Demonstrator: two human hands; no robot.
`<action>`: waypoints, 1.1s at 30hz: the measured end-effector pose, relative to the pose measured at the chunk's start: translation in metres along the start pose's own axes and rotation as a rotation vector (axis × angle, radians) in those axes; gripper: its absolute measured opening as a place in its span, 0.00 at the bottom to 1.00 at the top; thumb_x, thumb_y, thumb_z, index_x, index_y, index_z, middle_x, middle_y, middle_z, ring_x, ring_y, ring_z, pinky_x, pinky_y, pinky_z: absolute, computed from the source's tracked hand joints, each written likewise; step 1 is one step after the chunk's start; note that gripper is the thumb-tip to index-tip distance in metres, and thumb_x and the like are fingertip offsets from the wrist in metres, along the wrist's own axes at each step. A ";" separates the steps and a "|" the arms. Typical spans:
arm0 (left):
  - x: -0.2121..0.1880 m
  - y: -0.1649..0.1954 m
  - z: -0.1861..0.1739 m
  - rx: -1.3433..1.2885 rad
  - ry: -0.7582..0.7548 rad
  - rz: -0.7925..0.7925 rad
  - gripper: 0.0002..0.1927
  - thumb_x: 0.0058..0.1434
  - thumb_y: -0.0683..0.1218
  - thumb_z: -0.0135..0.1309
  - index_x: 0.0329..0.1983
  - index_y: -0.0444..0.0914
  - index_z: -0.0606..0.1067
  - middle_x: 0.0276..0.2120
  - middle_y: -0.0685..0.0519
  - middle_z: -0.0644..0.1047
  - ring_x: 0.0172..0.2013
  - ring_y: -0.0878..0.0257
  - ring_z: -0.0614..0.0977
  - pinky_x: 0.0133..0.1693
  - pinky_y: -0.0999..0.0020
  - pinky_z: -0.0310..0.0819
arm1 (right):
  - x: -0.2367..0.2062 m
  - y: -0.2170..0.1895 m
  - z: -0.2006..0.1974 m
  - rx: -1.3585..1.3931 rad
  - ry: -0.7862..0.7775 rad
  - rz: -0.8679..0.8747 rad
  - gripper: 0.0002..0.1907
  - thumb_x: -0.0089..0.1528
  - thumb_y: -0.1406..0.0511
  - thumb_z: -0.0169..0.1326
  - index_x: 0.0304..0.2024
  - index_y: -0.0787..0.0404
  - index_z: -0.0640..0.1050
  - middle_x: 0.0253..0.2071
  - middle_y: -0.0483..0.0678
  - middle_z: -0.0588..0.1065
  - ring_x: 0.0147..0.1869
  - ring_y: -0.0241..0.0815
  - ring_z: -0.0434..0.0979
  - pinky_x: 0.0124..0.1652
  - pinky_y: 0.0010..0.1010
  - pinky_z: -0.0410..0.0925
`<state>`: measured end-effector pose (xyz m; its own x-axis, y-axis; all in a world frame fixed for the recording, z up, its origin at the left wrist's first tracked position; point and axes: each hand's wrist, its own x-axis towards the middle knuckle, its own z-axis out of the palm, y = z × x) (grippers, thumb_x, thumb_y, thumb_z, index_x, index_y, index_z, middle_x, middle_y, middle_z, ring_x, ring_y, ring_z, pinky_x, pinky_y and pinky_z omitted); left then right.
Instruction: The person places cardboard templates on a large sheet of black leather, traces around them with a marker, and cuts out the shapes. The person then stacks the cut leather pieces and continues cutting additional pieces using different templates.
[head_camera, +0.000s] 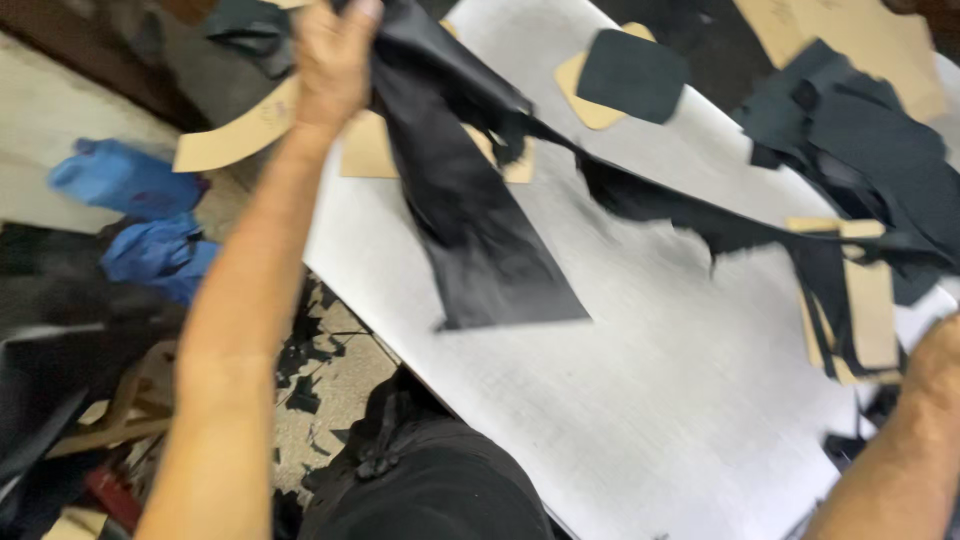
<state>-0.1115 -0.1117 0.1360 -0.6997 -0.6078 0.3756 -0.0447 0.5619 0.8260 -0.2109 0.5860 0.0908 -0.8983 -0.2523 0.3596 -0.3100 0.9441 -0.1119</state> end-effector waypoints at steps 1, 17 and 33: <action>0.006 -0.001 -0.027 0.386 0.016 0.699 0.08 0.75 0.43 0.50 0.45 0.32 0.76 0.40 0.43 0.75 0.37 0.55 0.77 0.38 0.59 0.72 | -0.009 -0.001 -0.015 -0.005 0.090 -0.008 0.10 0.62 0.78 0.52 0.44 0.64 0.77 0.50 0.57 0.77 0.51 0.55 0.79 0.50 0.41 0.73; -0.253 -0.097 -0.094 0.260 -0.472 -0.274 0.16 0.76 0.45 0.58 0.56 0.26 0.76 0.45 0.42 0.82 0.42 0.60 0.80 0.49 0.67 0.72 | -0.335 -0.110 -0.065 -0.070 0.045 0.415 0.11 0.58 0.77 0.57 0.41 0.62 0.82 0.50 0.55 0.79 0.50 0.55 0.82 0.46 0.38 0.75; -0.288 -0.075 -0.103 0.434 -0.295 -0.275 0.24 0.67 0.45 0.68 0.55 0.25 0.71 0.47 0.37 0.80 0.47 0.47 0.81 0.55 0.56 0.73 | -0.402 -0.128 -0.059 -0.104 -0.043 0.490 0.10 0.59 0.75 0.60 0.43 0.64 0.83 0.52 0.58 0.78 0.53 0.56 0.80 0.50 0.40 0.74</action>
<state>0.1668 -0.0366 0.0095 -0.7870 -0.6169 -0.0126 -0.4968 0.6214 0.6058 0.2083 0.5790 0.0154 -0.9432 0.2194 0.2496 0.1821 0.9695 -0.1640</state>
